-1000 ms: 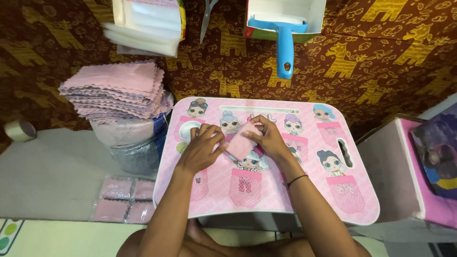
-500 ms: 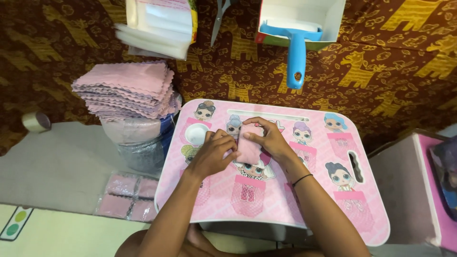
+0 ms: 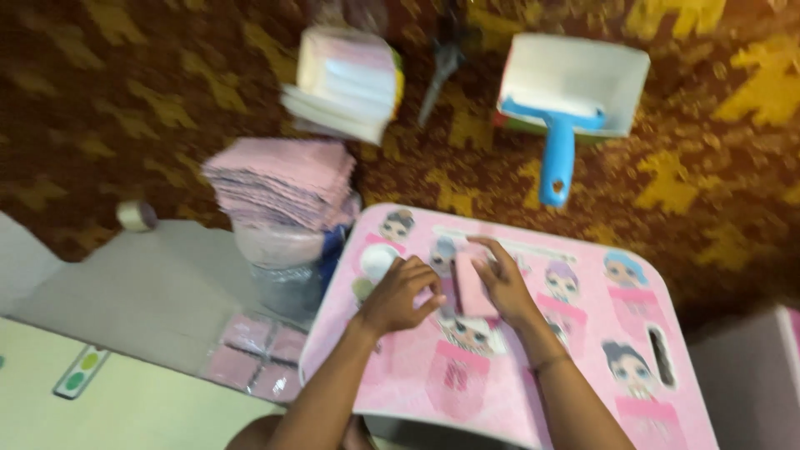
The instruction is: The person uses a lint roller to clean a pink cloth, then folds it and places it into a clear plastic bag. The person repeats this process with another cloth.
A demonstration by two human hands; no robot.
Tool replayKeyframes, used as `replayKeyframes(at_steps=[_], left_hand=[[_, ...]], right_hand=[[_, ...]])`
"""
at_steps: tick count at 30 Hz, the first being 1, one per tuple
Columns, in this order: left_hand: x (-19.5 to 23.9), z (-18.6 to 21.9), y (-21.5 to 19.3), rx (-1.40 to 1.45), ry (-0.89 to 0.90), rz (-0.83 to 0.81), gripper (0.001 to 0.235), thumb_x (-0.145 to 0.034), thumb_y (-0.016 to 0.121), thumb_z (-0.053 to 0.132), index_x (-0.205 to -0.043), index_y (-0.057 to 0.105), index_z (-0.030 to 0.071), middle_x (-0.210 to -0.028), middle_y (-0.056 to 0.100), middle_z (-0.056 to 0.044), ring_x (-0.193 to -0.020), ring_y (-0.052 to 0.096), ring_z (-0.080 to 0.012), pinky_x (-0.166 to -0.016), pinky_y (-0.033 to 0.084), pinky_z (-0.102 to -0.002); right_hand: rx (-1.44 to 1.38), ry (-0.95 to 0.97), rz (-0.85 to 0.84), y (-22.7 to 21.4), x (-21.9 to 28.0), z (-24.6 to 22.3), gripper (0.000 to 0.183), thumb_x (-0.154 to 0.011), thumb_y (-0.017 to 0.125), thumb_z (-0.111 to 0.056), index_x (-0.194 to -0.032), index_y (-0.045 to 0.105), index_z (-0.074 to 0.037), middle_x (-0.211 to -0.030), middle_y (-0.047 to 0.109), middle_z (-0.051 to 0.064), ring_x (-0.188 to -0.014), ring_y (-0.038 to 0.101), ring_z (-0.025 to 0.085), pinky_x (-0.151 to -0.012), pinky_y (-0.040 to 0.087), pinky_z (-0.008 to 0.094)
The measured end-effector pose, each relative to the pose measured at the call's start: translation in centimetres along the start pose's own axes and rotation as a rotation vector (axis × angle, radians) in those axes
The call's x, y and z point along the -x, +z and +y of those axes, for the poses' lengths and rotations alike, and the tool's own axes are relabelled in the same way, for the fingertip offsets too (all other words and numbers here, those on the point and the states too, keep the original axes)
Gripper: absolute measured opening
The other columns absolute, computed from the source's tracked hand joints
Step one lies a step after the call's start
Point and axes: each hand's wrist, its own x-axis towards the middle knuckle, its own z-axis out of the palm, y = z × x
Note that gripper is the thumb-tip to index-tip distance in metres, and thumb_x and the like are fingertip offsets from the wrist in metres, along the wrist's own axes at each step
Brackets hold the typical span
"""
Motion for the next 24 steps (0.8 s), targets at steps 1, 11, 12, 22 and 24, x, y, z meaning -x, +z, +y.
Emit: replayKeyframes(at_steps=[1,11,12,22,24], left_hand=[[-0.1,0.1,-0.6,-0.022,0.005,0.015,0.02,-0.092,0.065,0.038,-0.086,0.062,0.019,-0.083,0.065,0.002,-0.094,0.06,-0.0233,-0.085,0.043,-0.041],[-5.5,2.5,-11.7,-0.409,0.026,0.54,0.01,-0.093,0.059,0.007,-0.104,0.06,0.009,-0.107,0.062,-0.008,-0.104,0.057,-0.0271,-0.089,0.042,-0.04],[-6.4,2.3,-12.9,-0.503,0.001,0.586,0.016,-0.093,0.057,0.004,-0.107,0.06,0.012,-0.112,0.061,-0.004,-0.111,0.056,-0.023,-0.093,0.042,-0.037],[-11.2,2.1,-22.6,-0.96,-0.275,0.11,0.072,-0.073,0.073,-0.008,-0.142,0.057,0.004,-0.127,0.068,-0.012,-0.138,0.041,-0.0401,-0.105,0.026,-0.068],[-11.6,3.0,-23.1,-1.008,-0.333,0.032,0.018,-0.085,0.071,-0.003,-0.075,0.074,0.012,-0.078,0.074,-0.005,-0.115,0.056,-0.0335,-0.101,0.031,-0.055]], right_hand=[[-0.002,-0.024,-0.013,0.1,0.2,-0.6,0.042,-0.102,0.054,-0.006,-0.143,0.059,-0.016,-0.103,0.074,0.013,-0.09,0.067,0.016,-0.082,0.058,0.031],[0.061,0.131,-0.049,0.5,0.3,-3.6,0.038,-0.099,0.059,-0.024,-0.137,0.062,-0.019,-0.06,0.042,0.005,-0.048,0.041,0.017,-0.042,0.029,0.03],[0.015,0.197,-0.042,0.4,0.3,-3.5,0.039,-0.099,0.059,-0.023,-0.138,0.06,-0.02,-0.064,0.06,0.014,-0.05,0.059,0.026,-0.04,0.041,0.033],[-0.009,0.222,-0.064,0.4,0.2,-3.6,0.041,-0.099,0.058,-0.022,-0.14,0.058,-0.019,-0.064,0.057,0.014,-0.049,0.062,0.029,-0.033,0.044,0.036],[-0.008,0.212,-0.045,0.4,0.3,-3.8,0.036,-0.1,0.058,-0.02,-0.136,0.061,-0.019,-0.064,0.056,0.014,-0.051,0.06,0.027,-0.037,0.046,0.035]])
